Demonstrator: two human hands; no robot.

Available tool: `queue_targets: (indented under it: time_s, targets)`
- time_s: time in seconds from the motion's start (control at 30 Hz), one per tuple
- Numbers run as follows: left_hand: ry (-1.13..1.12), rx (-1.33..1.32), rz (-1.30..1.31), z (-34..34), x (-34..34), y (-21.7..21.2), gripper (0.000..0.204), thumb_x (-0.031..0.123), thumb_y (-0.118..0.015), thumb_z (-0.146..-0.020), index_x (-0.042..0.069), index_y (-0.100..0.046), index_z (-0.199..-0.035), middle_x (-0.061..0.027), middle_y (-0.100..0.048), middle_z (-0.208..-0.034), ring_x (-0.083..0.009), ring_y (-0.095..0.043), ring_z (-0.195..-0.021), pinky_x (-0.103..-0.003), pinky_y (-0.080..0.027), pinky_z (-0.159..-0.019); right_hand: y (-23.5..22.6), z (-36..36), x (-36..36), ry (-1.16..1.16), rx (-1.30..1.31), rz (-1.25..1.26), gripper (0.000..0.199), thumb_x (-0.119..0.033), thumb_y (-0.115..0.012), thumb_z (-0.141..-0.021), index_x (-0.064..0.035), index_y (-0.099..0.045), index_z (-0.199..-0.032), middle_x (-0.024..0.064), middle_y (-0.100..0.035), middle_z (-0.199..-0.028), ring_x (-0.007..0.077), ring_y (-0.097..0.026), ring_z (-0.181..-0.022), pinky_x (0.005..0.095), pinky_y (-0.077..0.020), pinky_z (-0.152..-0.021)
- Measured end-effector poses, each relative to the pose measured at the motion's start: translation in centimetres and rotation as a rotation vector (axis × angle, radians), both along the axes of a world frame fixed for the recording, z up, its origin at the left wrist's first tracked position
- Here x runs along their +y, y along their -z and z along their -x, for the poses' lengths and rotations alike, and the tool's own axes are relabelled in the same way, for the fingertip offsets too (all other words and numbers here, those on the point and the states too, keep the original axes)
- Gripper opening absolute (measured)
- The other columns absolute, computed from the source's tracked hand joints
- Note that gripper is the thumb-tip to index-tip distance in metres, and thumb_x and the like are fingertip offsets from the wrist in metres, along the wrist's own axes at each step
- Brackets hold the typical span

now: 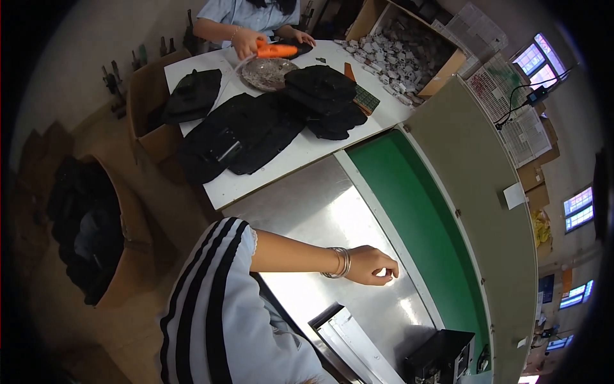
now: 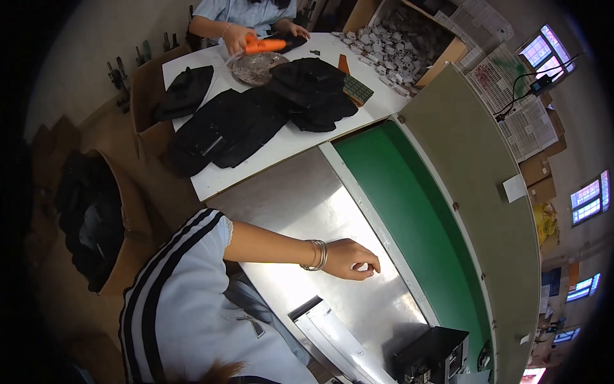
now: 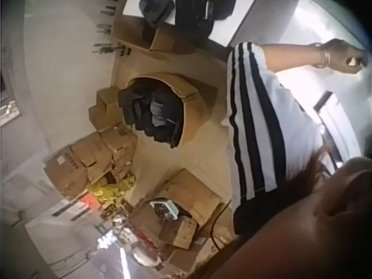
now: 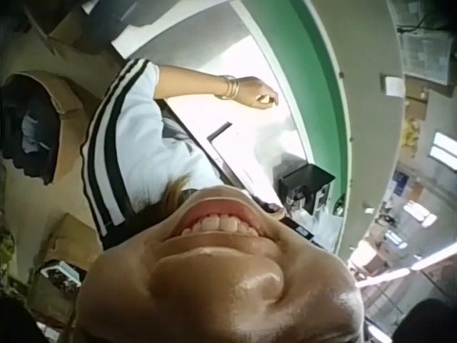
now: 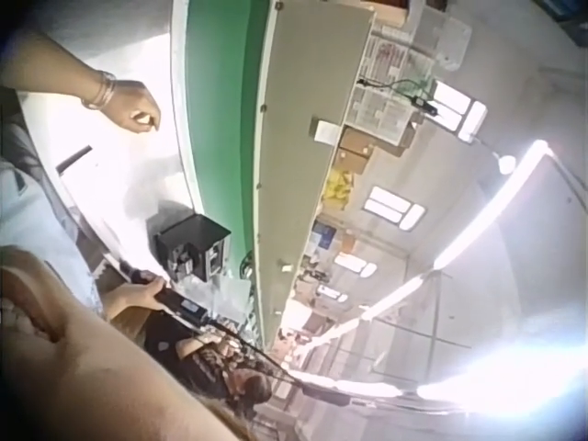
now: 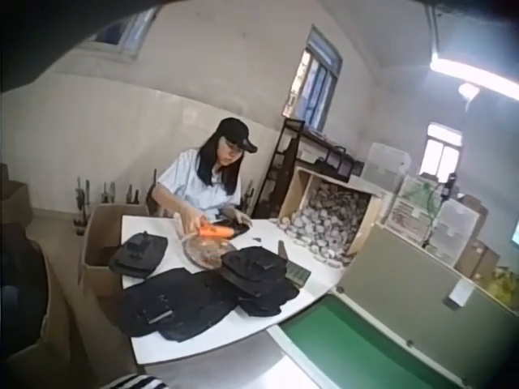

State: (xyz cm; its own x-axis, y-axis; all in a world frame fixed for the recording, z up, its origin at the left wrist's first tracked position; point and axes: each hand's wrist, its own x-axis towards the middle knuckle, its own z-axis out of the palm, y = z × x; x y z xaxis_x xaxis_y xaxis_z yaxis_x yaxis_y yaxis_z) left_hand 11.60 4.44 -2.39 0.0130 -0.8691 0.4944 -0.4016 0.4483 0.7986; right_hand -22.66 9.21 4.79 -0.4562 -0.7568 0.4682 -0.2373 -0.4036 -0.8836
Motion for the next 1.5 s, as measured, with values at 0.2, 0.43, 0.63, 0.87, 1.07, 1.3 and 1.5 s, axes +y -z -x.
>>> queue_targets:
  time_s: [0.2, 0.43, 0.63, 0.87, 1.07, 1.3, 1.5]
  targets:
    - [0.001, -0.018, 0.009, 0.2, 0.1, -0.1, 0.016, 0.019, -0.058, -0.084, 0.009, -0.063, -0.095, -0.0030, -0.067, -0.083, -0.0154, -0.057, -0.056, -0.030, -0.048, -0.057, -0.9, -1.3, 0.8, 0.028, -0.025, -0.071, 0.042, 0.003, -0.052, -0.082, 0.0033, -0.036, -0.121, 0.0092, -0.050, -0.067, 0.0166, -0.046, -0.050, 0.0275, -0.0397, -0.045]
    - [0.029, -0.088, 0.057, 0.9, 0.7, -0.9, 0.013, 0.015, -0.059, -0.085, 0.006, -0.063, -0.094, -0.0038, -0.065, -0.085, -0.0152, -0.056, -0.058, -0.030, -0.048, -0.059, 0.8, 1.7, -5.3, -0.673, 0.054, 0.391, 0.028, 0.001, -0.052, -0.084, 0.0040, -0.041, -0.109, 0.0089, -0.050, -0.066, 0.0165, -0.047, -0.052, 0.0275, -0.0393, -0.046]
    - [-0.120, 0.074, 0.265, -0.4, 3.8, -7.0, 0.027, 0.001, -0.059, -0.081, 0.007, -0.060, -0.107, -0.0046, -0.064, -0.105, -0.0113, -0.059, -0.073, -0.026, -0.047, -0.064, -1.7, 0.1, 0.3, -0.157, -0.083, -0.200, 0.025, 0.006, -0.053, -0.081, 0.0027, -0.045, -0.105, 0.0102, -0.050, -0.067, 0.0191, -0.048, -0.052, 0.0299, -0.0415, -0.048]
    - [-0.381, -0.669, 1.115, -5.9, 21.7, -25.2, 0.092, 0.040, -0.075, -0.070, -0.003, -0.030, -0.137, -0.0310, -0.035, -0.135, -0.0412, -0.046, -0.114, -0.046, -0.042, -0.085, -0.4, 2.3, -0.2, -0.515, -0.147, -0.046, 0.030, -0.001, -0.060, -0.078, -0.0022, -0.044, -0.103, 0.0079, -0.049, -0.070, 0.0161, -0.045, -0.048, 0.0284, -0.0399, -0.045]
    - [-0.812, -0.645, 1.117, -1.3, 24.1, -25.7, 0.095, 0.052, -0.073, -0.072, 0.000, -0.030, -0.139, -0.0288, -0.027, -0.141, -0.0451, -0.033, -0.126, -0.050, -0.040, -0.090, -0.9, 1.0, -0.3, -0.569, -0.165, -0.062, 0.029, 0.009, -0.055, -0.077, -0.0027, -0.048, -0.103, 0.0067, -0.049, -0.070, 0.0137, -0.043, -0.052, 0.0263, -0.0383, -0.048]
    - [-0.689, -0.638, 1.207, -1.9, 23.8, -27.8, 0.093, 0.051, -0.072, -0.073, 0.000, -0.030, -0.138, -0.0284, -0.028, -0.141, -0.0444, -0.034, -0.126, -0.051, -0.039, -0.091, 0.0, 1.0, -1.3, -0.577, -0.148, 0.112, 0.030, 0.003, -0.060, -0.080, 0.0016, -0.047, -0.106, 0.0076, -0.052, -0.065, 0.0142, -0.045, -0.045, 0.0252, -0.0392, -0.044]
    - [-0.477, -0.772, 1.440, -3.0, 21.4, -36.4, 0.091, 0.050, -0.071, -0.074, 0.000, -0.031, -0.138, -0.0280, -0.028, -0.141, -0.0437, -0.034, -0.126, -0.051, -0.039, -0.092, 0.9, 3.3, -0.3, -0.577, -0.189, 0.044, 0.029, 0.005, -0.058, -0.083, -0.0005, -0.049, -0.110, 0.0060, -0.052, -0.077, 0.0104, -0.045, -0.050, 0.0223, -0.0384, -0.047]
